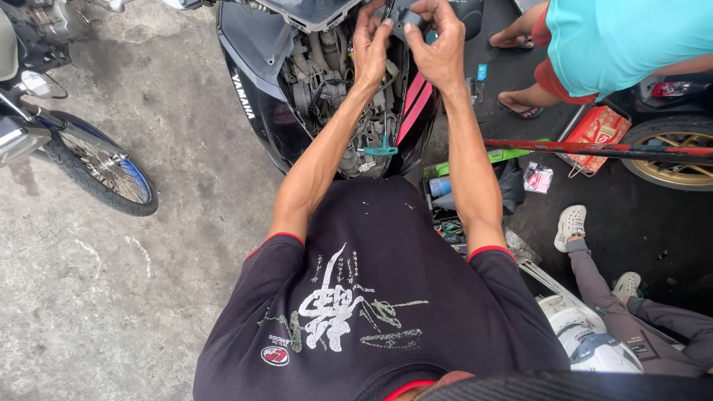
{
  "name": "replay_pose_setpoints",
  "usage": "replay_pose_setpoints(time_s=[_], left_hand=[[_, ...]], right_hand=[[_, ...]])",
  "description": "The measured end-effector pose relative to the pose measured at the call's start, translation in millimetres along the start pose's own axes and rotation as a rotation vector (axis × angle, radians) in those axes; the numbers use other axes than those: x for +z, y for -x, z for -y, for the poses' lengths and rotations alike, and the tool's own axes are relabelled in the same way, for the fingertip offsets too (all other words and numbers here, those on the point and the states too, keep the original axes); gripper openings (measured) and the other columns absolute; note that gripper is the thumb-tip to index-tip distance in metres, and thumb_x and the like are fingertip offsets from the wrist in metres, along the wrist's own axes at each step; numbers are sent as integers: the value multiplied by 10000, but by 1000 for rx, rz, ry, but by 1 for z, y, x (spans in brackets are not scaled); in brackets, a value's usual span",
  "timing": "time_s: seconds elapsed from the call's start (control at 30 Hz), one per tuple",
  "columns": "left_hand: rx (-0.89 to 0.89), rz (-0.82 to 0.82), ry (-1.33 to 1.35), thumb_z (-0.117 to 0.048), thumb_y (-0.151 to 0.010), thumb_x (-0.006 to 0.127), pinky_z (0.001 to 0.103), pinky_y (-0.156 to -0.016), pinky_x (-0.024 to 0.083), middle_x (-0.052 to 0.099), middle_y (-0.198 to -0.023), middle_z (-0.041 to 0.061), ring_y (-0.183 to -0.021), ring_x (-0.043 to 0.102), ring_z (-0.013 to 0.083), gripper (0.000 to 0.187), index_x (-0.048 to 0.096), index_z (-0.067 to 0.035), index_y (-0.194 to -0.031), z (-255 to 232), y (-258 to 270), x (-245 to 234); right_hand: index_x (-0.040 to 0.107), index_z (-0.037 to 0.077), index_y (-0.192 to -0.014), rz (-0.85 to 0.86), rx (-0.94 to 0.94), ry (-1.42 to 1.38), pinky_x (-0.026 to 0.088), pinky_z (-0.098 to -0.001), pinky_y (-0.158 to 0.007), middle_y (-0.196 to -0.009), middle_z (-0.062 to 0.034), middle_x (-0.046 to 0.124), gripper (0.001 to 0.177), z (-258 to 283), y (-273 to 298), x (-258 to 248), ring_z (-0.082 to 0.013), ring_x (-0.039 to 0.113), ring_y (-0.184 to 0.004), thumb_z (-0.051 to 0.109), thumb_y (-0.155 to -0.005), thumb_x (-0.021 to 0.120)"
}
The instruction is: Performing electrical repairs by stripping and connecting wires in the front assembly area of a motorcycle.
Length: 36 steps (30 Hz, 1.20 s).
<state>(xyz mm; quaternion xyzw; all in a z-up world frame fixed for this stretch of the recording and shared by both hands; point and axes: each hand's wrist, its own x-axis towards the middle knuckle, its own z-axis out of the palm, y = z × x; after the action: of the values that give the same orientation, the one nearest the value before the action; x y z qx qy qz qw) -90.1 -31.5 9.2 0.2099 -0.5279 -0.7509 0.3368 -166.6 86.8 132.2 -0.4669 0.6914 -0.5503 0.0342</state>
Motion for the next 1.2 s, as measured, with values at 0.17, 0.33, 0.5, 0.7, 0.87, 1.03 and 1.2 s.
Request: replay_pose_setpoints(time_s=[0.17, 0.33, 0.5, 0.7, 0.87, 1.03, 1.2], left_hand=[[-49, -83, 178, -249, -1033, 661, 244, -564, 380, 649, -866, -14, -717, 524, 67, 226, 721, -128, -1215, -9, -5, 4], [-88, -172, 184, -507, -901, 826, 317, -801, 552, 757, -850, -13, -806, 690, 118, 390, 770, -130, -982, -40, -7, 13], [-189, -302, 259, -472, -841, 827, 290, -687, 492, 557, -650, -57, -625, 568, 84, 409, 580, -191, -674, -52, -12, 24], [-252, -341, 203, -452, -725, 925, 266, -697, 541, 671, -658, -46, -618, 605, 95, 379, 682, -163, -690, -41, -20, 23], [-302, -367, 184, -414, -718, 918, 276, -640, 516, 579, -629, -67, -598, 541, 87, 394, 606, -193, -623, -41, -27, 25], [-481, -427, 154, -375, -635, 909, 324, -484, 273, 359, -546, -71, -503, 311, 97, 471, 461, -239, -584, -49, -37, 27], [-662, -381, 237, -365, -731, 893, 282, -399, 233, 508, -563, 7, -448, 372, 77, 385, 828, -88, -991, -55, -29, 26]], right_hand=[[672, 33, -1229, 32, -111, 92, 518, -420, -838, -1111, -101, 702, 135, 8, -12, 10, -260, 643, -969, 89, -1109, 693], [693, -6, -1214, 40, -167, 247, 547, -431, -918, -1178, -142, 716, 163, 12, -15, 18, -311, 669, -1085, 39, -1059, 707], [675, 33, -1320, -51, -167, 226, 536, -447, -884, -1150, -112, 652, 206, 8, -10, 22, -287, 656, -1019, 167, -1163, 669], [683, -7, -1310, -29, -171, 246, 561, -433, -898, -1180, -133, 683, 229, 5, -15, 22, -295, 691, -1057, 159, -1154, 660], [678, 21, -1309, -16, -162, 237, 548, -451, -885, -1175, -120, 669, 222, 3, -14, 20, -299, 674, -1039, 188, -1167, 643], [786, 51, -1221, -176, -4, 11, 545, -341, -762, -1018, -41, 760, 294, -34, -4, 36, -151, 664, -882, 319, -1142, 694], [736, 21, -1044, -267, 147, -324, 590, -349, -800, -921, -49, 722, 233, -78, -3, 58, -125, 677, -923, 248, -1095, 720]])
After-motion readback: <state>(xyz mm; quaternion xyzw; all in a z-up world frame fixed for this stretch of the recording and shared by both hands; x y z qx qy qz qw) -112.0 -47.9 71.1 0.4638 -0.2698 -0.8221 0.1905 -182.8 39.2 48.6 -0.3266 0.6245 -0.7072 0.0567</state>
